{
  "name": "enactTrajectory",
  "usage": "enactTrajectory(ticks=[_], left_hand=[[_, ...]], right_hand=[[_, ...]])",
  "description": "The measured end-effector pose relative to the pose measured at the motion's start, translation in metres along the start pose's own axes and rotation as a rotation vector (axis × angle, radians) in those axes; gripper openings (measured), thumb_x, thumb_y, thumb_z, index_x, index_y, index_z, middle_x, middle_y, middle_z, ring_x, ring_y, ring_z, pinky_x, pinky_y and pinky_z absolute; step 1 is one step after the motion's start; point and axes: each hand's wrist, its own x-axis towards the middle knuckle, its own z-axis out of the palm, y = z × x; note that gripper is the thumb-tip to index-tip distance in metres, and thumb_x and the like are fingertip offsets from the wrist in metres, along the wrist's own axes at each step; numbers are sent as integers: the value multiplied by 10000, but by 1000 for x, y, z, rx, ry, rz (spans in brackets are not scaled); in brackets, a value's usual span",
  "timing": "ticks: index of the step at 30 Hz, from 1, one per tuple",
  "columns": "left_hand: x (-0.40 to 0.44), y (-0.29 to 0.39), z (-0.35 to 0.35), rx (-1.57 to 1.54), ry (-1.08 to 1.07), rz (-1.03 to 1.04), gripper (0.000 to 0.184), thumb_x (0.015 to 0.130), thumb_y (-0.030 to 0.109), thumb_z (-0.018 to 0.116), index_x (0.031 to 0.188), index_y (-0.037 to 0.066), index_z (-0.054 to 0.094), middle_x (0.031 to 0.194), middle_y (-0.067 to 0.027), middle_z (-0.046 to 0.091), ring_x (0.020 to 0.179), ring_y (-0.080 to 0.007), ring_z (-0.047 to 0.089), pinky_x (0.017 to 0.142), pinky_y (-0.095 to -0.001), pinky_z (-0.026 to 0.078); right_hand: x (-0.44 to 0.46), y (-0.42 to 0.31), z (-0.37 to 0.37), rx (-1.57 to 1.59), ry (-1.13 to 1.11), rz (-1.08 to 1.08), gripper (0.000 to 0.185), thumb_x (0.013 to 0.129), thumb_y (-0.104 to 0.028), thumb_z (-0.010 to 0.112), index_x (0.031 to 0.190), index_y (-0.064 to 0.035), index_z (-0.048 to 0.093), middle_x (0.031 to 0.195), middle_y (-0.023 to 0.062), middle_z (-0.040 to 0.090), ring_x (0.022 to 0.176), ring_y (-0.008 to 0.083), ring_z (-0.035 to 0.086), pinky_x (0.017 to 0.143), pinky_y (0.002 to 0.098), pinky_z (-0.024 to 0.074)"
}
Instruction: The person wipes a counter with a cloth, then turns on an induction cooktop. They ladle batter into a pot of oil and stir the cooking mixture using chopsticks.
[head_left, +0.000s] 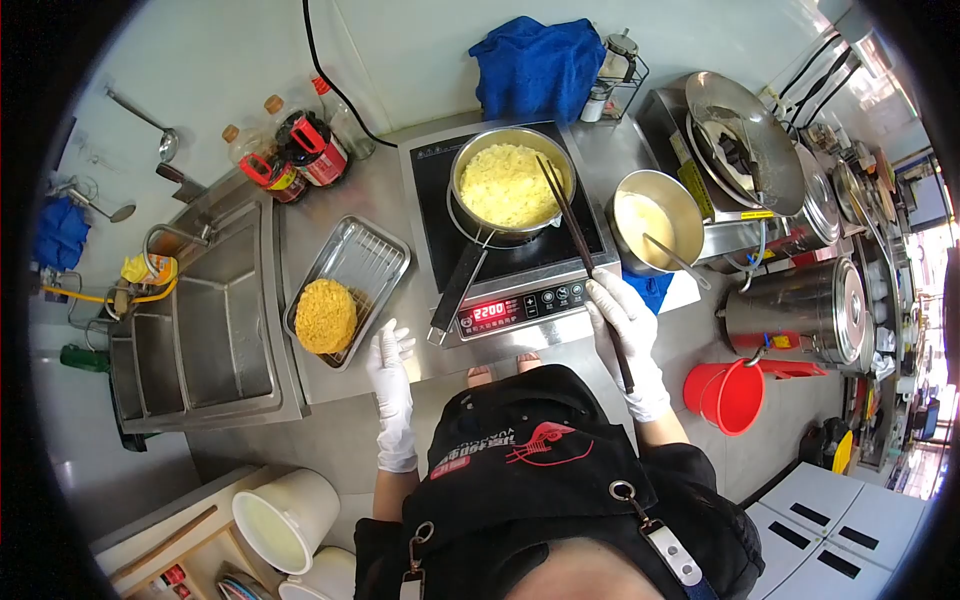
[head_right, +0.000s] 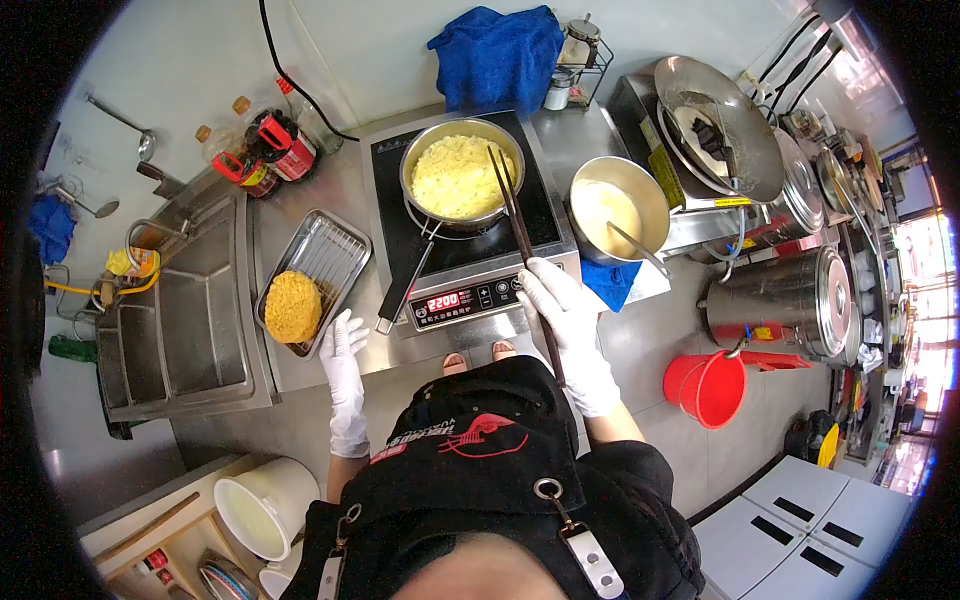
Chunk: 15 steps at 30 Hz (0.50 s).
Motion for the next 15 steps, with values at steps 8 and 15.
enactTrajectory(ticks=[8, 15], left_hand=[[-2, 0, -2, 11, 0, 1, 387, 966, 310, 421, 1179, 9, 538, 991, -104, 621, 818, -138, 596, 732, -251, 467], [-2, -2, -3, -22, 13, -8, 352, 964, 284, 430, 1166, 18, 544, 970, -94, 618, 805, -130, 588, 725, -256, 465]], right_hand=[[3, 1, 5, 14, -74, 48, 280, 708, 68, 663, 975, -15, 651, 1004, 160, 639, 907, 273, 635, 799, 306, 503], [7, 6, 12, 53, -78, 34, 287, 708, 66, 663, 980, -25, 648, 1022, 155, 636, 916, 278, 633, 799, 318, 503]])
